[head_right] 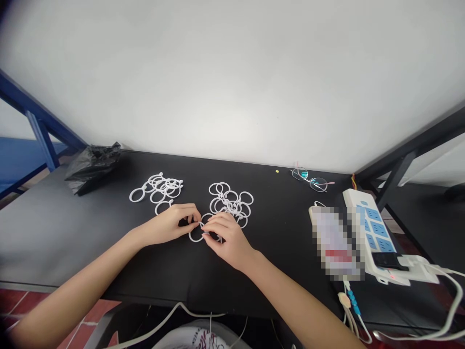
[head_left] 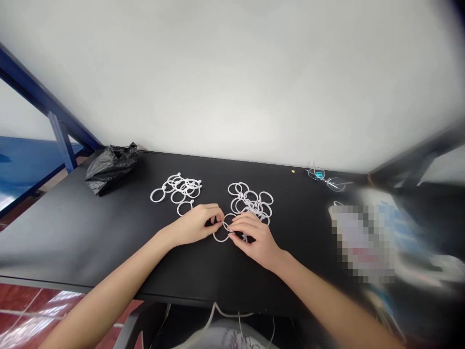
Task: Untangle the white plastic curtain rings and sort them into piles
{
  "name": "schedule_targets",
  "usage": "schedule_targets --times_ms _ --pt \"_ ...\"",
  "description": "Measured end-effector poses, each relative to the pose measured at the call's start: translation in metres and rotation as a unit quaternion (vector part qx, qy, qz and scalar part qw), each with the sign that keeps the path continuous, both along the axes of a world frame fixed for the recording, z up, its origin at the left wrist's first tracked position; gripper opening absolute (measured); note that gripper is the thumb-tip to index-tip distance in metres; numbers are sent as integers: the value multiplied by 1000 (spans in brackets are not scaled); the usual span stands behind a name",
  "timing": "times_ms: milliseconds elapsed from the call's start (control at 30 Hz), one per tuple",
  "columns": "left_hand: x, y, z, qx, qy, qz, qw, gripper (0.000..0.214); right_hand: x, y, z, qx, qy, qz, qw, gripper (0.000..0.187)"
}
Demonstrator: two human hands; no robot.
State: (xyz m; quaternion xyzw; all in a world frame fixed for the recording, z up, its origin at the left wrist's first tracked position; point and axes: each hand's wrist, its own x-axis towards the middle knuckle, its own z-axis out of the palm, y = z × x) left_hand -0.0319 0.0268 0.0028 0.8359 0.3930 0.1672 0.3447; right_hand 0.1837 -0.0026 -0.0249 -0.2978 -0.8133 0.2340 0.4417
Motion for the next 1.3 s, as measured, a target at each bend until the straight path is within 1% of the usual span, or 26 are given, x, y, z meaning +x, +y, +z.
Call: schedule_targets --times_ms 133,300,400,500,567,733,867,933,1067,1167,1300 --pt "-6 3 3 9 -16 16 1000 10 0 0 0 -4 -7 -2 1000 15" --pt "-19 7 13 21 -43 58 997 11 0 1 -1 -5 -19 -4 1000 16" --pt "-20 7 15 21 -61 74 995 13 1 0 -1 -2 -13 -14 1000 17" --pt "-14 5 12 24 -87 83 992 13 1 -2 2 6 9 -29 1000 25" --pt "-8 3 8 30 -105 84 990 12 0 -3 5 11 30 -35 999 27" --pt "3 0 0 27 -147 74 986 13 0 -4 9 -25 73 -75 994 16" --pt "7 -5 -2 31 -152 100 983 19 -1 -2 8 -27 80 -70 994 13" --pt "10 -9 -3 55 -130 87 986 26 -2 -3 9 -31 93 -72 993 13" --pt "16 -14 -8 142 -68 16 987 32 -6 -6 13 -24 122 -66 990 12" --pt "18 -14 -12 176 -48 1 983 38 -7 -7 13 -16 133 -57 989 13" --pt "18 -14 -14 186 -31 -4 982 45 -6 -7 12 -29 133 -49 989 12"
